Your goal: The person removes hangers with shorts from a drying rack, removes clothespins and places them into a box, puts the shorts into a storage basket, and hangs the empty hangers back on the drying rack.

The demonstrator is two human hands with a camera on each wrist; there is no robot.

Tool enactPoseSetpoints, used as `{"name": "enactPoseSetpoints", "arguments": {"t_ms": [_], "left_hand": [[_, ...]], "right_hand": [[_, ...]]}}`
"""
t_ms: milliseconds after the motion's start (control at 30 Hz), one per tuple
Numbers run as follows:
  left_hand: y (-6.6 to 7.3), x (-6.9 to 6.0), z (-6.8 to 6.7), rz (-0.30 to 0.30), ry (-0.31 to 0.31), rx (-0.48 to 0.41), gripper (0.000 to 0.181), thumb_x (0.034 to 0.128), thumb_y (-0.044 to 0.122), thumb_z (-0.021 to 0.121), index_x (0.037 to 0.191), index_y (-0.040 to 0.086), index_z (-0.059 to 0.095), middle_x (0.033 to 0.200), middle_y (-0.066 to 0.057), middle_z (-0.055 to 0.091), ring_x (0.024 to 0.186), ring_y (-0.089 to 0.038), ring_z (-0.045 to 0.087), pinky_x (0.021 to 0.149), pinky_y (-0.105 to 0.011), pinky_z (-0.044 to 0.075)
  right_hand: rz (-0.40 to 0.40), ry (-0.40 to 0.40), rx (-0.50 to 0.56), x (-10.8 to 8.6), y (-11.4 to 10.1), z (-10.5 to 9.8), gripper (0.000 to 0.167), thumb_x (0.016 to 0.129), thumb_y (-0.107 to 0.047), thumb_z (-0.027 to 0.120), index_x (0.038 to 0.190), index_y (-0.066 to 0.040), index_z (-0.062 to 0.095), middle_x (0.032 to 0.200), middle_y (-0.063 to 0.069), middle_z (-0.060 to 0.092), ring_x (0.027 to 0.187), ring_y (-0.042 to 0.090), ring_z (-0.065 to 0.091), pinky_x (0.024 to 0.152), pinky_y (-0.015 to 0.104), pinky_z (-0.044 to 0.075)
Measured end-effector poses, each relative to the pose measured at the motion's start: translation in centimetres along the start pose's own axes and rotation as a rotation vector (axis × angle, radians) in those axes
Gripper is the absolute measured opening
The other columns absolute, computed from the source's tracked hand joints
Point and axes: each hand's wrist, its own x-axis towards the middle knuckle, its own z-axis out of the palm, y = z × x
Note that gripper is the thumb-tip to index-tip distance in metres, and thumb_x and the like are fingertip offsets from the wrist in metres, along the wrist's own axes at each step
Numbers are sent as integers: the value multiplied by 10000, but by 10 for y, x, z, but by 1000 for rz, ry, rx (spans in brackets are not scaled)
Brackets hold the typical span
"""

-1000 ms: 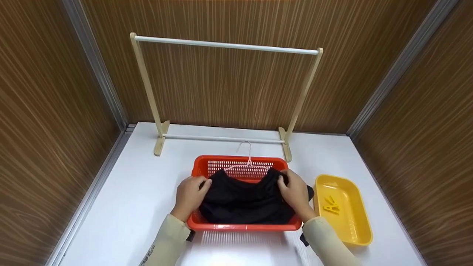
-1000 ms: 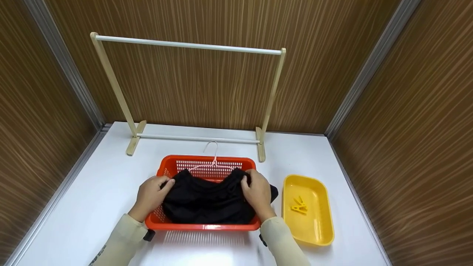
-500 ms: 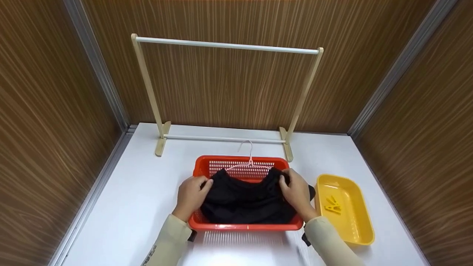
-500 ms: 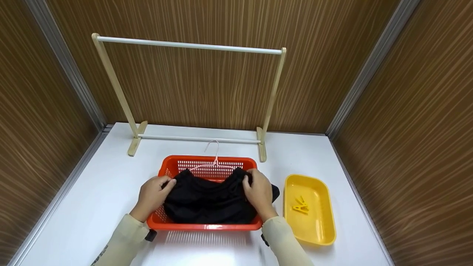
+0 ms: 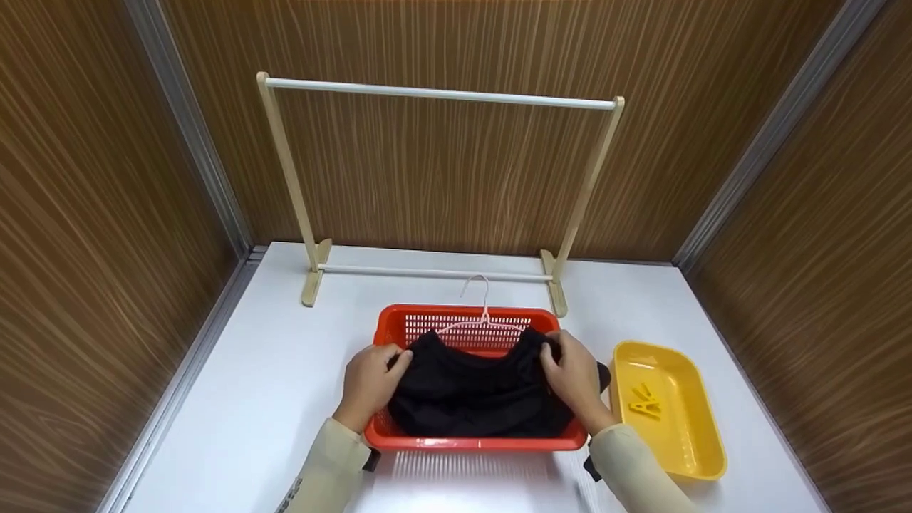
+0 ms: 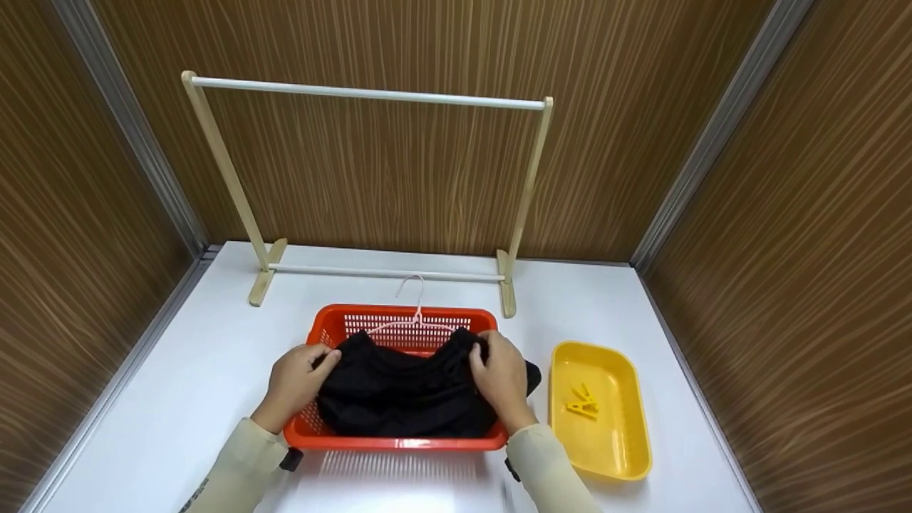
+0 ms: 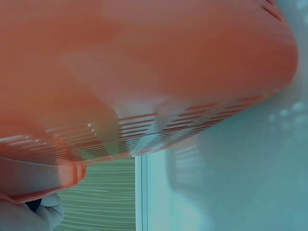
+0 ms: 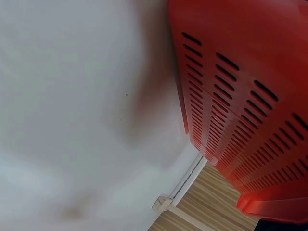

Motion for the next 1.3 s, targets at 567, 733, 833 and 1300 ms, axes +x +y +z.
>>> {"name": "enactPoseSetpoints", "arguments": {"t_ms": [567,733,833,1300], "left_hand": [[-1,3,-5,5,-10,24,277,997,336,694,756,207,649,652,69,551,647,-159,542,648,-335,395],[1,3,-4,29,6,31,234,997,322,697,798,199,693,693,49,620,671,-182,574,657,-356,424],[0,3,-2,34,12,36,226,996,314,700,801,200,700,695,50,631,677,-187,581,660,-362,431],[-2,0,0,44,33,-29,176,1001,312,696,862,210,729,748,77,653,692,-148,560,676,-346,440]], "right_hand": [[-75,27,7,0,-2,1,158,957,-132,662,1082,-38,689,1009,138,728,940,341,681,889,502,508],[-177,67,-86,3,-2,2,170,923,-112,665,1059,-11,678,956,164,711,869,375,622,848,515,431],[-169,42,-83,2,0,3,197,916,-115,670,1082,-8,670,983,163,710,893,369,642,868,514,472],[-147,59,46,-2,4,-1,152,950,-97,690,1085,-29,669,998,134,712,920,328,682,862,502,533]]}}
